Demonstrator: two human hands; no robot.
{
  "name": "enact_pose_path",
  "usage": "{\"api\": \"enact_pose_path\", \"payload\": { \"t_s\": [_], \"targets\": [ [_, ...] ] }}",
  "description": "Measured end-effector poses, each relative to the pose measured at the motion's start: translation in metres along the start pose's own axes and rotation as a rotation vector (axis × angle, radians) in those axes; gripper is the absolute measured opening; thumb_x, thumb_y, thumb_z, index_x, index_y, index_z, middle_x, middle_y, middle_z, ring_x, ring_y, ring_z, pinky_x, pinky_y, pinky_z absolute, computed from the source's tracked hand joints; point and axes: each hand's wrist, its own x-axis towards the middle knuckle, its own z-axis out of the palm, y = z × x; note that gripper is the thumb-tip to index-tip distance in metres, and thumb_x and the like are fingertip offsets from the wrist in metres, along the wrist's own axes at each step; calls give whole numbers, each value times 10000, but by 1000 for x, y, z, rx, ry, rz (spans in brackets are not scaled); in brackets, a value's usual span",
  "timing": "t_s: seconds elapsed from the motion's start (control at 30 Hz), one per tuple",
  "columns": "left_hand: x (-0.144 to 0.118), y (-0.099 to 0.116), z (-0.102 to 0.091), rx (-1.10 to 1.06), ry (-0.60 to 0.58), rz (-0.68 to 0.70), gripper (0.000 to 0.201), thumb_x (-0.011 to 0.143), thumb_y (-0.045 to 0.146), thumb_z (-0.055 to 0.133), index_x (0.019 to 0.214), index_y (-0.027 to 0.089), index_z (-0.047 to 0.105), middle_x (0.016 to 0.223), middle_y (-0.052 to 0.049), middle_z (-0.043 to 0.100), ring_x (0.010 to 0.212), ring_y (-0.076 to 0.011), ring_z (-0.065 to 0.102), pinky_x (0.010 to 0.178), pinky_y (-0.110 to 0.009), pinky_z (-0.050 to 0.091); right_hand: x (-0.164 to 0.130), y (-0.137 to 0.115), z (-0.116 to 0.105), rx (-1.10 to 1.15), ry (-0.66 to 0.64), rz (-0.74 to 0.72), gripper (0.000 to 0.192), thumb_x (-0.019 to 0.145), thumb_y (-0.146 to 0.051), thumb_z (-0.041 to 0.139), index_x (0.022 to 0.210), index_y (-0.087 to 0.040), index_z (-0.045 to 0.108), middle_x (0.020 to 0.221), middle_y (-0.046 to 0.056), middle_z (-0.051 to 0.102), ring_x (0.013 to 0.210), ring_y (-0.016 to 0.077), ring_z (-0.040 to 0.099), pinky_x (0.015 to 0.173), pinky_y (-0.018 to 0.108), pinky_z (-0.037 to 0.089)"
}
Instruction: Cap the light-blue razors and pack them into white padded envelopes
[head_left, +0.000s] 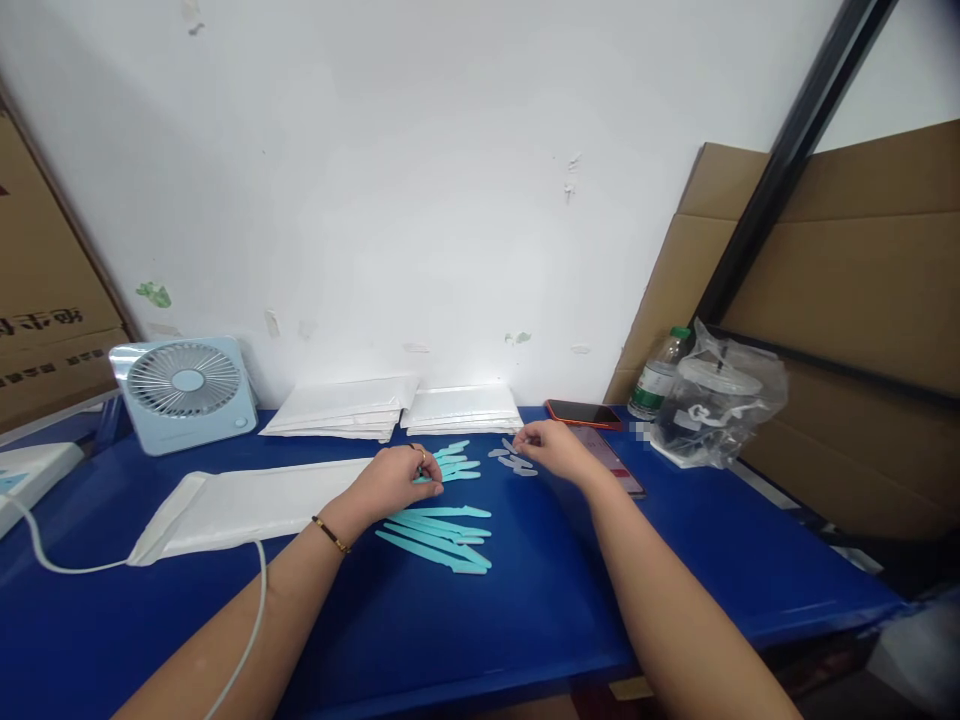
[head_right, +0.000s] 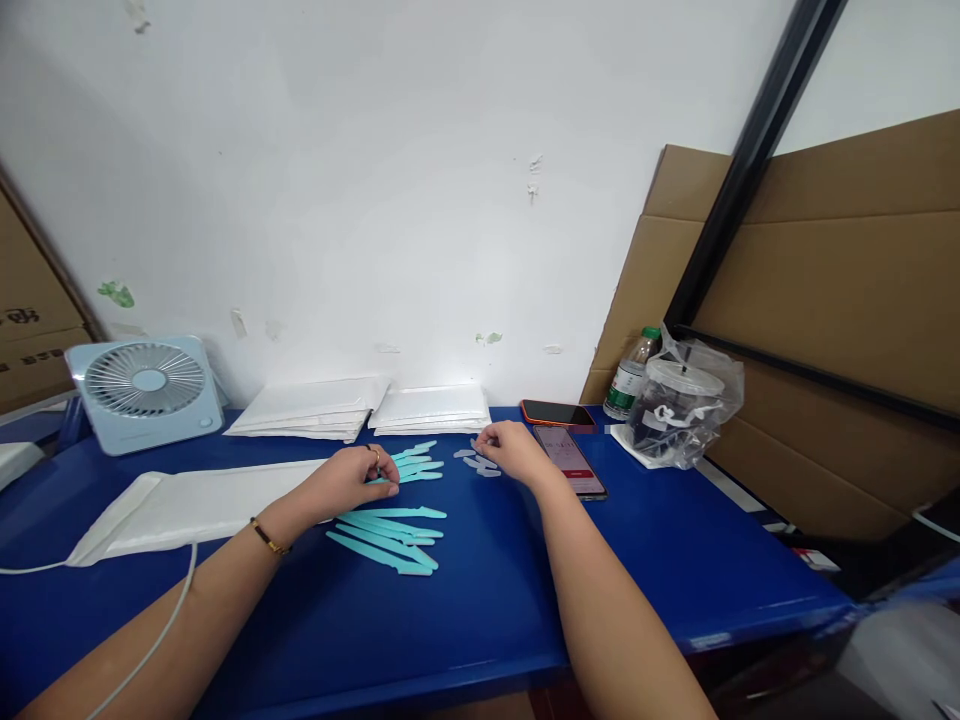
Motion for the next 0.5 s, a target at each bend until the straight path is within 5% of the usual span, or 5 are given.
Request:
{"api": "enact_pose_path", "payload": {
  "t_s": [0.23, 0.5],
  "targets": [
    [-3, 4, 7, 28, -131, 28, 127, 696, 347, 599, 728, 240, 660, 732, 13, 646, 673, -145, 561, 576, -225, 358, -4, 16, -1, -175, -130, 132, 82, 615, -131, 648, 658, -189, 686, 754, 43, 675, 660, 166, 591, 553, 231, 396],
    [2, -6, 7, -111, -21, -124, 167, 750, 357, 517, 780, 214, 597, 740, 4, 639, 679, -147, 572, 562, -224, 363, -2, 3, 12, 66, -322, 5, 70, 699, -169, 577, 730, -162, 640, 760, 32, 676, 651, 141, 594, 555, 207, 411]
  ]
}}
